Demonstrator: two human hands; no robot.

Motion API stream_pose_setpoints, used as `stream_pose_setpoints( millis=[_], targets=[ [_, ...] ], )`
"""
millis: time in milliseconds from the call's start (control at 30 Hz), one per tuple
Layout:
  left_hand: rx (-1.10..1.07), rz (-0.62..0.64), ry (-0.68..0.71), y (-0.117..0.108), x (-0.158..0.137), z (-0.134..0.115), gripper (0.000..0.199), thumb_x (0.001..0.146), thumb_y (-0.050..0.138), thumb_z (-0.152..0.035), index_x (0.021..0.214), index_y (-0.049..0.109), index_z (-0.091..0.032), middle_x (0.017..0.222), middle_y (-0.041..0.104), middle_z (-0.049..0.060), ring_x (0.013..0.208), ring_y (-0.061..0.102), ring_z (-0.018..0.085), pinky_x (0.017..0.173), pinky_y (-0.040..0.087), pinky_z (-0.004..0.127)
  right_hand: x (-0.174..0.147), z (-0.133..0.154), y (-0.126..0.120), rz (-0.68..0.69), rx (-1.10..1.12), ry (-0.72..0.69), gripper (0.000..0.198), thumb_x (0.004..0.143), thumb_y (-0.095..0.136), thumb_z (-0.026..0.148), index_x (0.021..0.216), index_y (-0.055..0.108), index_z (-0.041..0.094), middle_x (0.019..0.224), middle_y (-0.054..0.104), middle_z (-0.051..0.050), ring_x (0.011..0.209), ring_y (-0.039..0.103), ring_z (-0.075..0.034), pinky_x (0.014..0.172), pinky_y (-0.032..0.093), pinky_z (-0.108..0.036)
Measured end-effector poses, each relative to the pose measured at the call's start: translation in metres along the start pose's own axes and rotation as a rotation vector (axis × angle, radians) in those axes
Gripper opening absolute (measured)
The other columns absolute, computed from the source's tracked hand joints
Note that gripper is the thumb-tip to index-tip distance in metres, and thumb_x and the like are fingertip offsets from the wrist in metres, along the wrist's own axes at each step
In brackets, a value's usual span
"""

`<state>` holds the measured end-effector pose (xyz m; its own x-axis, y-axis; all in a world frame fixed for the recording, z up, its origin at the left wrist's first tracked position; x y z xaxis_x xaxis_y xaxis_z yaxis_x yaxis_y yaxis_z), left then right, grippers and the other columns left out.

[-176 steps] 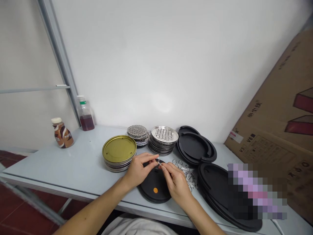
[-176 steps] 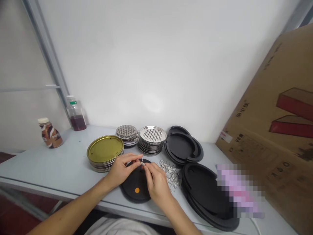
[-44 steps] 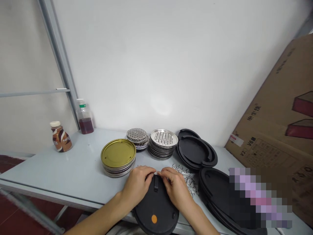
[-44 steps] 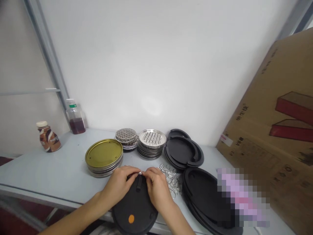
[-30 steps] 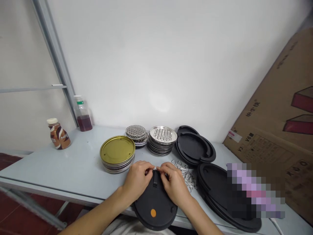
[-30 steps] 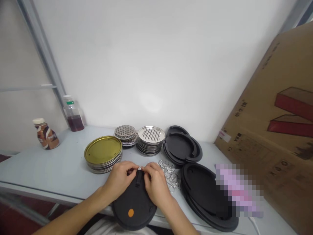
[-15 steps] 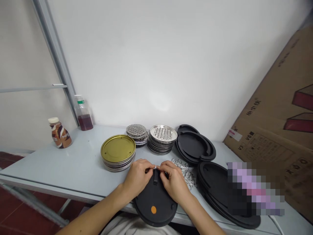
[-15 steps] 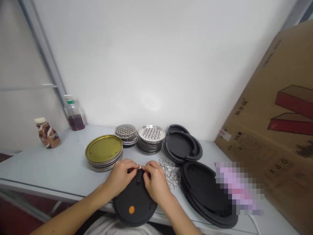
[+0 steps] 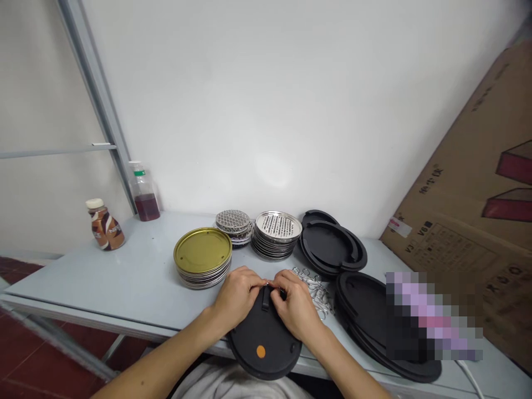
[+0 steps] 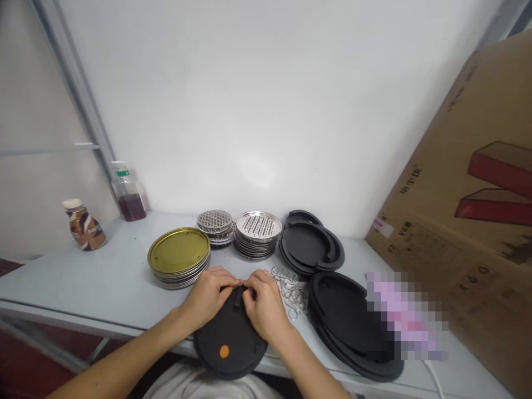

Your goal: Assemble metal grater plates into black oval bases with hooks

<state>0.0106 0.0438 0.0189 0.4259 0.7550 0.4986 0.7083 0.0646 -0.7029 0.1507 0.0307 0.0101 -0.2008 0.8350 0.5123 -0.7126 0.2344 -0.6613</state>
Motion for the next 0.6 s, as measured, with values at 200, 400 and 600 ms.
stream_pose_setpoints(
  millis=[200,400,600],
  targets=[
    [-0.032,0.009,0.002,-0.0003,0.0013,-0.0022,0.03,0.087,0.059,-0.002,0.092,0.08,-0.023,0.086,0.079,0.002,0.082,0.069,0.02,0.08,0.051,0.032,0.0004,-0.0012,-0.0003,-0.023,-0.014,0.022,0.024,0.071,0.05,0.0,0.064,0.058,0.021,0.071,0.057,-0.002,0.075,0.054,-0.02,0.07,0.04,-0.03],
    [-0.071,0.008,0.005,-0.0001,0.0009,-0.002,0.032,0.088,0.059,-0.002,0.096,0.08,-0.026,0.091,0.08,0.001,0.084,0.069,0.019,0.082,0.052,0.031,-0.0013,-0.0025,-0.0012,-0.031,-0.012,0.046,0.022,0.073,0.05,0.002,0.064,0.055,0.021,0.071,0.056,-0.002,0.076,0.054,-0.02,0.068,0.038,-0.03],
    [-0.097,0.012,0.0,-0.0011,0.0006,-0.003,0.032,0.089,0.058,-0.003,0.094,0.08,-0.026,0.091,0.079,0.0,0.085,0.068,0.019,0.083,0.051,0.031,-0.0011,-0.0053,-0.0002,-0.035,-0.002,0.063,0.021,0.073,0.049,0.003,0.067,0.057,0.021,0.072,0.057,-0.002,0.076,0.056,-0.021,0.068,0.039,-0.03]
  ],
)
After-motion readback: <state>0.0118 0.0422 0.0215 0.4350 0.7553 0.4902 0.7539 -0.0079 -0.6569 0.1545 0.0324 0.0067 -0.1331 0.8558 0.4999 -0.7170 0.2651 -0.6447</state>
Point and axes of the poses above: each hand's wrist, its own x-axis towards the middle knuckle, its own y-axis out of the palm, z = x × y, the point moved 5 cm from there along x, towards the middle knuckle
